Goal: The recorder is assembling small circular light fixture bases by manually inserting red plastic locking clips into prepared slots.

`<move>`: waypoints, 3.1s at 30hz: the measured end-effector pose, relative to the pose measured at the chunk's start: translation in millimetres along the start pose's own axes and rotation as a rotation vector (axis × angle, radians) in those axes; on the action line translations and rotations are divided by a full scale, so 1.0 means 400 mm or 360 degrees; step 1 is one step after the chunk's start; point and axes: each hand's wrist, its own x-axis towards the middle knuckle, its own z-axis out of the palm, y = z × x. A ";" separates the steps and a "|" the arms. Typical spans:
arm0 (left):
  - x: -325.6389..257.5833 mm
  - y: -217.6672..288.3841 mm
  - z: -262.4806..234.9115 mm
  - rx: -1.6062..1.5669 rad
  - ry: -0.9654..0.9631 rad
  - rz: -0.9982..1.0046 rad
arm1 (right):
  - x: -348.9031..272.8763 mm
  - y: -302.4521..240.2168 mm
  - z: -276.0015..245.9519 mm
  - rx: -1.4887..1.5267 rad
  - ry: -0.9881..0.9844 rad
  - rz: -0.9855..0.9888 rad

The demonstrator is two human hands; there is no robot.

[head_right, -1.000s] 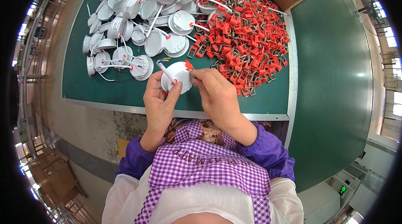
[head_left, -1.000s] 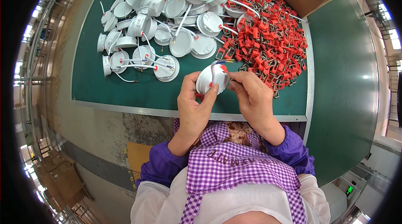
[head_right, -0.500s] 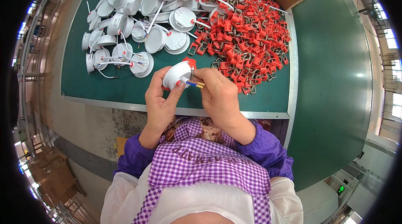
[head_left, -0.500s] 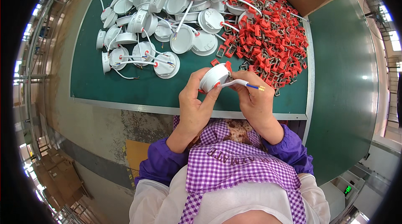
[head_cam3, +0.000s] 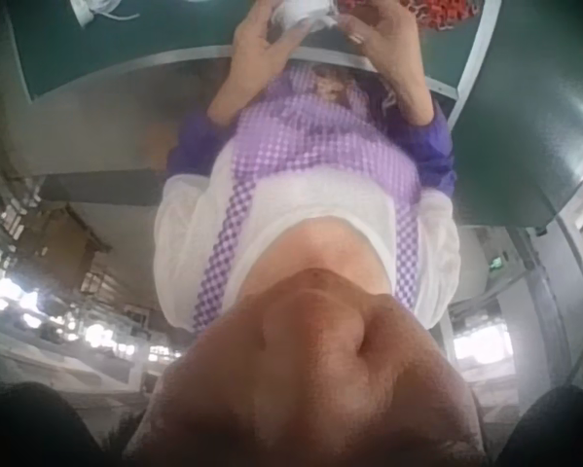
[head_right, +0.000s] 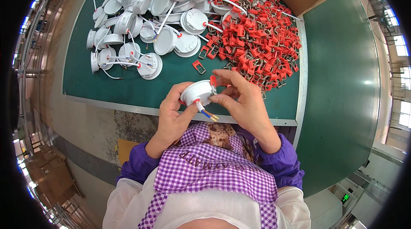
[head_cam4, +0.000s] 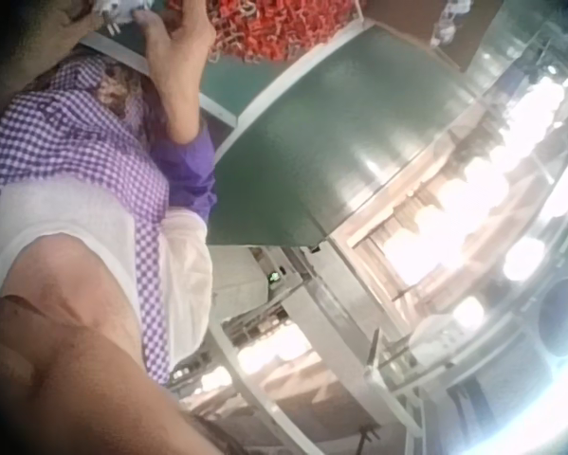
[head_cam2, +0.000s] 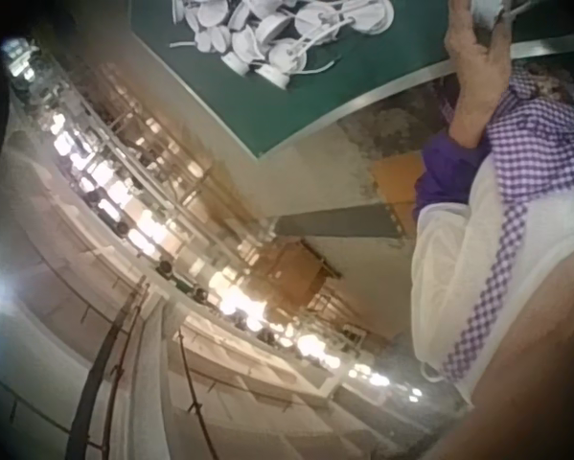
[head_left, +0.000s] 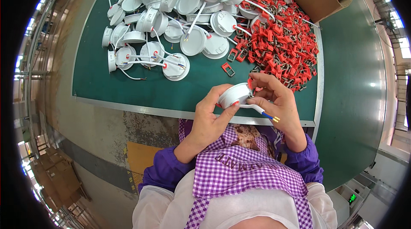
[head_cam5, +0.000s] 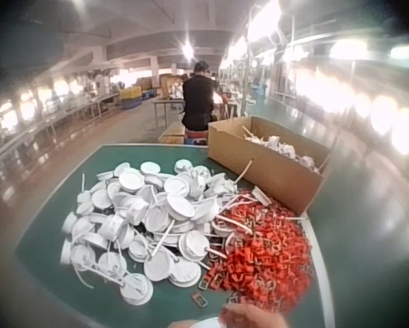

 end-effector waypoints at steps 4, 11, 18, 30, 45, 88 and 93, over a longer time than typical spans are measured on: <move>0.002 0.030 -0.008 0.0079 -0.0078 -0.0003 | -0.006 -0.024 -0.011 0.0081 -0.0047 0.0091; -0.001 0.035 -0.017 0.0070 -0.0128 -0.0071 | 0.011 -0.019 -0.019 -0.0021 -0.0143 0.0127; 0.009 0.019 -0.020 -0.0008 -0.0177 -0.0182 | 0.051 -0.049 -0.039 0.0196 -0.0396 0.0536; 0.239 0.027 -0.141 0.2147 -0.0058 0.0550 | 0.271 -0.198 -0.247 -0.0145 0.0704 -0.0797; 0.256 0.057 -0.154 0.2143 0.0116 0.0475 | 0.126 0.106 0.066 -0.1799 -0.0120 -0.1037; 0.054 0.009 -0.004 -0.0525 0.0293 -0.0287 | 0.053 -0.031 0.082 -0.0592 0.0513 -0.0727; 0.056 0.027 0.003 -0.0319 0.0278 -0.0255 | 0.047 -0.021 0.084 -0.0645 0.0492 -0.0813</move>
